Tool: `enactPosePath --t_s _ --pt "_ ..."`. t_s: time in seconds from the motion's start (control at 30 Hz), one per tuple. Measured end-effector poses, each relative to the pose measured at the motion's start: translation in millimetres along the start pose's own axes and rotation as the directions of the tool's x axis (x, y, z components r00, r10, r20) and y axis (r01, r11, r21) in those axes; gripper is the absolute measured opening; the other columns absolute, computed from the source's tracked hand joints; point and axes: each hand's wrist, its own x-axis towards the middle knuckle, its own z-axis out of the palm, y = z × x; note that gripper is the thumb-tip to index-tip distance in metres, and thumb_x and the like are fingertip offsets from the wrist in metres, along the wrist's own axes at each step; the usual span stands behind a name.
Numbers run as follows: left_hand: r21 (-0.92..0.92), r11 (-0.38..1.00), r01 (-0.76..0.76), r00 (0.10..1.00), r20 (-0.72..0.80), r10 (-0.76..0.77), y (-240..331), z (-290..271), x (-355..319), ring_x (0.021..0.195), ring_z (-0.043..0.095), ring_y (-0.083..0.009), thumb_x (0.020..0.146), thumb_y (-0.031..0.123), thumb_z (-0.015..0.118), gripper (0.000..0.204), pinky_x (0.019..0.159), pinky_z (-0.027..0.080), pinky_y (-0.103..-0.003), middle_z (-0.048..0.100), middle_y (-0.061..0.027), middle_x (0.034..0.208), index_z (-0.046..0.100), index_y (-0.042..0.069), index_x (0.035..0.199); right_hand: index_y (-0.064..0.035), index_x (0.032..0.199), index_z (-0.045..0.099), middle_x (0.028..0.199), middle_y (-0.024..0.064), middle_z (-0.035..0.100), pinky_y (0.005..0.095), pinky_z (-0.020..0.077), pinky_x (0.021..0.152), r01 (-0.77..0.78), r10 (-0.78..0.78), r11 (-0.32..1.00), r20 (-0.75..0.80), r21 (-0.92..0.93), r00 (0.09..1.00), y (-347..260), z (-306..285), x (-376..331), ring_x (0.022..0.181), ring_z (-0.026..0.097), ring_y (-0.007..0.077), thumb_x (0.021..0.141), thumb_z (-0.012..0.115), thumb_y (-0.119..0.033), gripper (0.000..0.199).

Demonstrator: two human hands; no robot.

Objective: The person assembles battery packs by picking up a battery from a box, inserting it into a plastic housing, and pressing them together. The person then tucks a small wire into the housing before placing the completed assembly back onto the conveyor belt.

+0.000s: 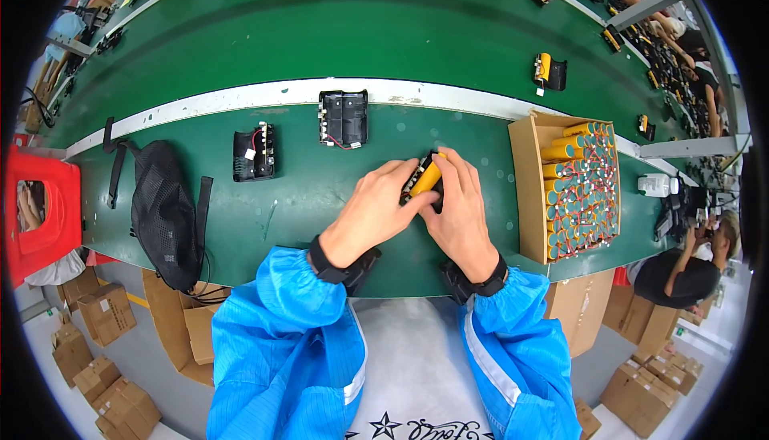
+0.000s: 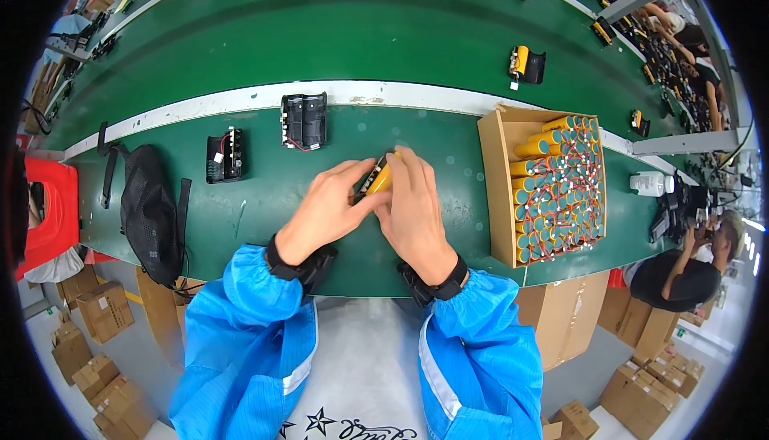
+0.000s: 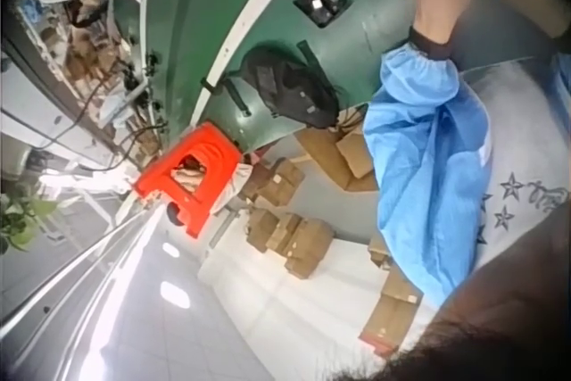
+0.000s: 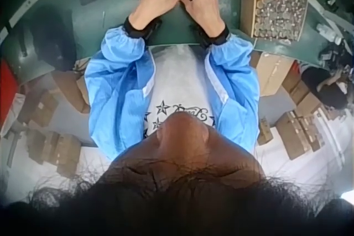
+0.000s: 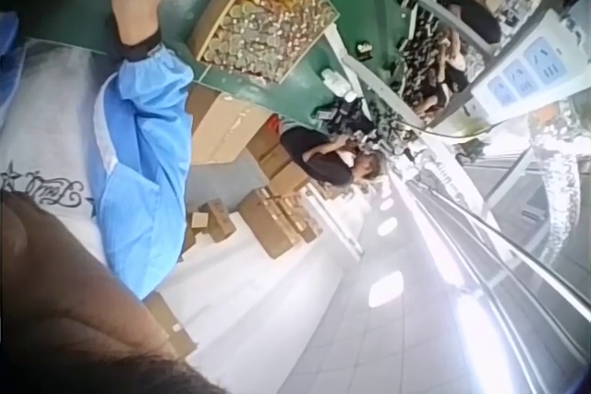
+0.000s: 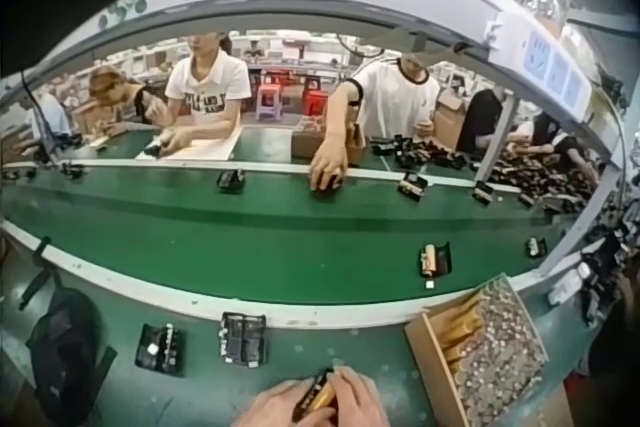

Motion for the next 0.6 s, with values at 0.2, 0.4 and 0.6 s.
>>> enactPosePath --t_s 0.2,0.4,0.6 --pt "0.032 0.997 0.076 0.996 -0.049 -0.075 2.0 16.0 6.7 0.091 0.065 -0.0408 0.08 0.014 0.071 0.041 0.077 0.055 -0.046 0.063 -0.0194 0.109 0.061 -0.005 0.114 0.0024 0.129 0.05 0.138 0.0193 0.052 0.0443 0.0451 0.103 0.001 0.004 0.997 -0.055 0.08 0.998 4.9 1.4 -5.1 0.123 0.051 0.0412 0.065 0.073 0.011 0.069" --pt "0.147 0.983 0.108 0.991 -0.1 -0.094 18.3 28.7 1.2 0.086 0.066 -0.0399 0.08 0.013 0.07 0.039 0.071 0.055 -0.046 0.061 -0.0185 0.103 0.06 -0.004 0.114 0.0017 0.13 0.05 0.138 0.019 0.053 0.0436 0.0438 0.104 0.018 -0.005 0.991 -0.094 0.133 0.996 19.1 5.6 -16.0 0.125 0.05 0.0407 0.064 0.073 0.011 0.07" --pt "0.057 0.992 0.11 0.988 -0.118 -0.103 11.6 29.4 1.4 0.089 0.063 -0.0398 0.076 0.011 0.074 0.042 0.074 0.053 -0.045 0.061 -0.0173 0.1 0.059 -0.001 0.113 0.0005 0.132 0.048 0.139 0.0199 0.052 0.0443 0.0427 0.106 0.043 -0.019 0.972 -0.105 0.231 0.994 20.7 5.7 -20.4 0.128 0.049 0.0405 0.064 0.075 0.011 0.075"
